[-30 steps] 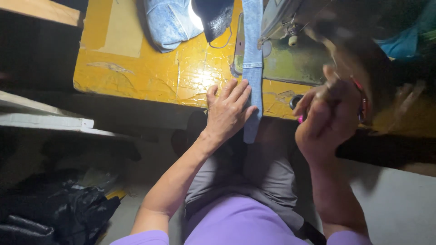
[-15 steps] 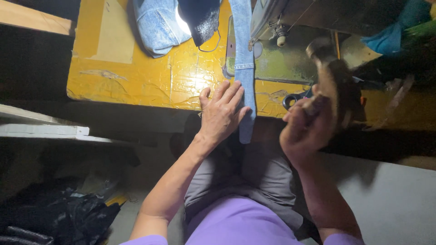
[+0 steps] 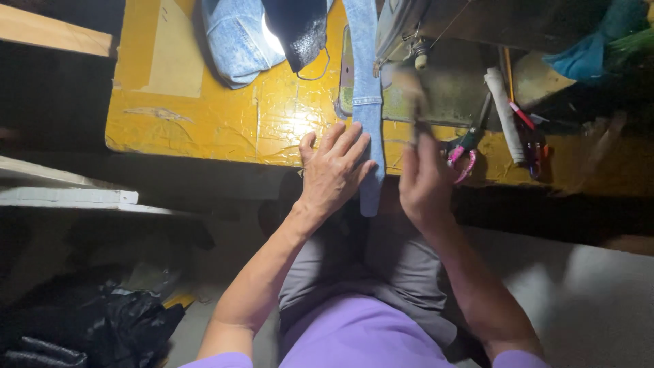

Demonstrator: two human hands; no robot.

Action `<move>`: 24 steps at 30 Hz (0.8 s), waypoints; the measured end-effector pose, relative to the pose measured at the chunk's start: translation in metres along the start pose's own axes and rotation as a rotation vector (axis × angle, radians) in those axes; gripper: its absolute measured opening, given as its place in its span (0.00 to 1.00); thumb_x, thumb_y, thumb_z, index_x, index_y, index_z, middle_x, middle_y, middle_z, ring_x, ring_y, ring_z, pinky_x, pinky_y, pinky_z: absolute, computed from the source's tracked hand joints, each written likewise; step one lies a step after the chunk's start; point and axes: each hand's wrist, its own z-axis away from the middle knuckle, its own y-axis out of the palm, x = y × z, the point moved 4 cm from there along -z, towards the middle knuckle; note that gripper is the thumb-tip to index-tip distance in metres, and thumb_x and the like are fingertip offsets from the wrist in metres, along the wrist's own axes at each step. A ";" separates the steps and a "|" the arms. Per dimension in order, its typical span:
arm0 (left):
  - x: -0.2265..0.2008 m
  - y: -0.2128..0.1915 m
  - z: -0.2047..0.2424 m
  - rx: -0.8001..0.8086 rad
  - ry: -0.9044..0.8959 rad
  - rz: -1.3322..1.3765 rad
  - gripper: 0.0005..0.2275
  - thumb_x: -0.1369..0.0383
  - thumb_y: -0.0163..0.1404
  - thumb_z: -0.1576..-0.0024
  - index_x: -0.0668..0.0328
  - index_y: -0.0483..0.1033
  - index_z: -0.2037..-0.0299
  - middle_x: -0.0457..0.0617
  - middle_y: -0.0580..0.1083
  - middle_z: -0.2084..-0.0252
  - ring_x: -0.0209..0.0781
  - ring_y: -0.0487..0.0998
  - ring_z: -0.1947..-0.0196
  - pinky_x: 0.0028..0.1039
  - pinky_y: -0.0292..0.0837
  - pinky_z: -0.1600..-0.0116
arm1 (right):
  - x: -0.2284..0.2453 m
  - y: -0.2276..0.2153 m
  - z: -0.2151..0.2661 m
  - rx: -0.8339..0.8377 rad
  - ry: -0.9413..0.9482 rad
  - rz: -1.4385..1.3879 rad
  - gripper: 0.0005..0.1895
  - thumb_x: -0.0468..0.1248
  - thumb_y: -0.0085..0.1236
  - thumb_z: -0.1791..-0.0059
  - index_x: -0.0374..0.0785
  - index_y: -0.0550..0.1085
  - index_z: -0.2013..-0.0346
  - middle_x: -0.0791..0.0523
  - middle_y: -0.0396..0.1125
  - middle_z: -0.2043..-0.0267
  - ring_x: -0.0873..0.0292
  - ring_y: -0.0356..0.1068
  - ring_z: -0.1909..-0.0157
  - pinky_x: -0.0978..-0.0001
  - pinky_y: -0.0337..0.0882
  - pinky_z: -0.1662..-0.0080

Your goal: Folding and aligning a denim fabric strip at a sewing workstation

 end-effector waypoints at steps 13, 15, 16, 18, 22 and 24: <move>0.000 -0.004 0.000 -0.008 -0.008 -0.009 0.18 0.52 0.54 0.40 0.46 0.75 0.43 0.46 0.72 0.40 0.47 0.66 0.35 0.54 0.49 0.39 | -0.017 0.027 0.001 0.297 0.270 0.045 0.25 0.49 0.47 0.40 0.43 0.67 0.31 0.36 0.74 0.60 0.28 0.74 0.58 0.34 0.72 0.57; 0.001 -0.001 -0.001 -0.003 0.008 -0.012 0.18 0.52 0.54 0.41 0.45 0.75 0.43 0.45 0.72 0.41 0.47 0.67 0.35 0.54 0.49 0.39 | 0.000 -0.004 -0.020 0.245 0.188 0.136 0.21 0.49 0.48 0.40 0.47 0.74 0.35 0.44 0.77 0.63 0.38 0.77 0.58 0.50 0.73 0.57; 0.000 -0.001 -0.001 0.001 0.006 -0.006 0.18 0.52 0.54 0.41 0.45 0.75 0.43 0.45 0.72 0.41 0.47 0.67 0.35 0.54 0.49 0.39 | 0.009 -0.016 -0.021 0.250 0.191 0.139 0.21 0.49 0.48 0.40 0.47 0.74 0.35 0.44 0.77 0.63 0.38 0.77 0.58 0.50 0.73 0.57; 0.001 -0.001 -0.001 0.010 0.012 -0.016 0.18 0.53 0.55 0.41 0.46 0.75 0.43 0.46 0.72 0.41 0.47 0.66 0.35 0.55 0.49 0.39 | 0.036 -0.044 -0.026 0.068 -0.033 0.217 0.24 0.46 0.45 0.39 0.39 0.70 0.32 0.48 0.78 0.57 0.44 0.77 0.55 0.57 0.66 0.47; -0.001 -0.012 -0.003 0.009 0.023 -0.039 0.19 0.54 0.55 0.41 0.46 0.75 0.43 0.46 0.72 0.41 0.48 0.66 0.35 0.55 0.48 0.39 | 0.018 -0.007 -0.013 -0.192 -0.110 0.270 0.18 0.39 0.54 0.42 0.35 0.73 0.38 0.46 0.74 0.57 0.39 0.72 0.60 0.53 0.70 0.51; -0.003 -0.020 -0.004 0.170 0.097 -0.011 0.26 0.61 0.56 0.49 0.53 0.71 0.37 0.52 0.67 0.35 0.51 0.59 0.31 0.55 0.43 0.38 | -0.018 0.024 -0.006 0.340 0.244 0.010 0.23 0.50 0.46 0.41 0.49 0.67 0.32 0.43 0.76 0.55 0.32 0.74 0.54 0.39 0.72 0.52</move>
